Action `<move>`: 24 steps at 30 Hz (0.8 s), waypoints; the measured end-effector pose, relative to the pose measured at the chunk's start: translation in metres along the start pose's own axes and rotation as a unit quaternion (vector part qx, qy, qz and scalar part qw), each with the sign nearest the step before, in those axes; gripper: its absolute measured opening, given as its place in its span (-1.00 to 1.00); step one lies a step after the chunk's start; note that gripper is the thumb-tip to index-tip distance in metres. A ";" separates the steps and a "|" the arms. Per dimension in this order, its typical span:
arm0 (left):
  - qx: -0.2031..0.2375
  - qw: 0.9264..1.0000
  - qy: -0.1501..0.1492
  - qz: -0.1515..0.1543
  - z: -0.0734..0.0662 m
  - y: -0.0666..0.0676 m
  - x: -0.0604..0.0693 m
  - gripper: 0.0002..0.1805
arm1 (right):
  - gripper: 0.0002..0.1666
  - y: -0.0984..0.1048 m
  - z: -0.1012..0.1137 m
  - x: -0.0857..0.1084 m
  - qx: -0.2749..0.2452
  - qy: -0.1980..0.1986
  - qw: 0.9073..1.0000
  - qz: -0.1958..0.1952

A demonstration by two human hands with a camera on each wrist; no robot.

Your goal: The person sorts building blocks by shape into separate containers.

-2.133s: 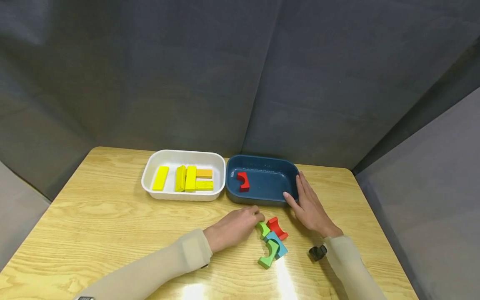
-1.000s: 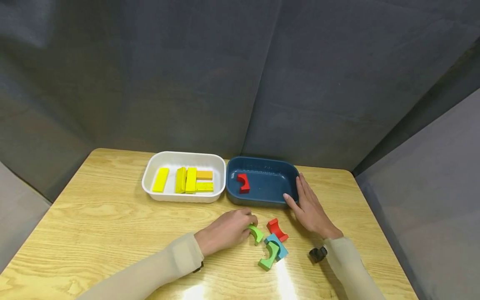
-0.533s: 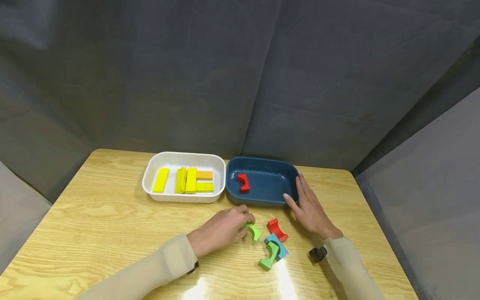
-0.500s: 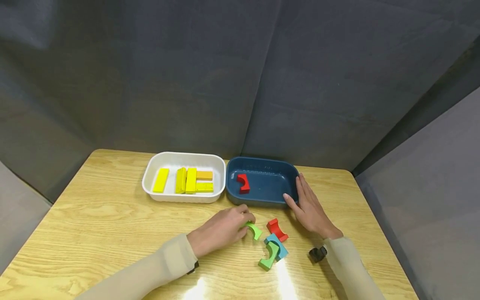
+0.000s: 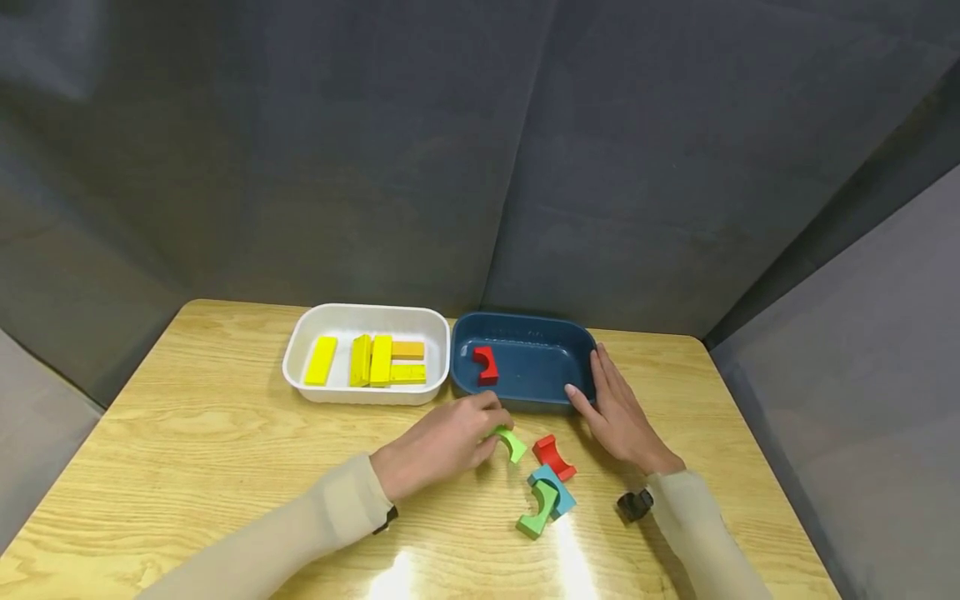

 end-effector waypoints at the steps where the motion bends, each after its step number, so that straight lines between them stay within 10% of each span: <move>1: -0.001 1.000 -0.001 -0.003 0.000 0.002 -0.002 -0.69 | 0.07 0.000 0.000 0.000 0.000 0.000 1.000 0.001; 11: -0.014 0.998 -0.024 -0.057 0.004 0.019 -0.020 -0.73 | 0.07 0.000 0.001 0.000 0.005 -0.005 1.000 0.002; 24: -0.009 0.996 0.021 -0.091 0.015 0.016 -0.048 -0.76 | 0.08 -0.001 0.000 -0.001 0.006 -0.005 1.000 0.002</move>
Point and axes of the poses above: each hand's wrist, its own x-axis away from the middle knuckle, its own y-axis out of the back of the hand, z = x × y, the point moved 2 cm from there along -x, towards the middle knuckle
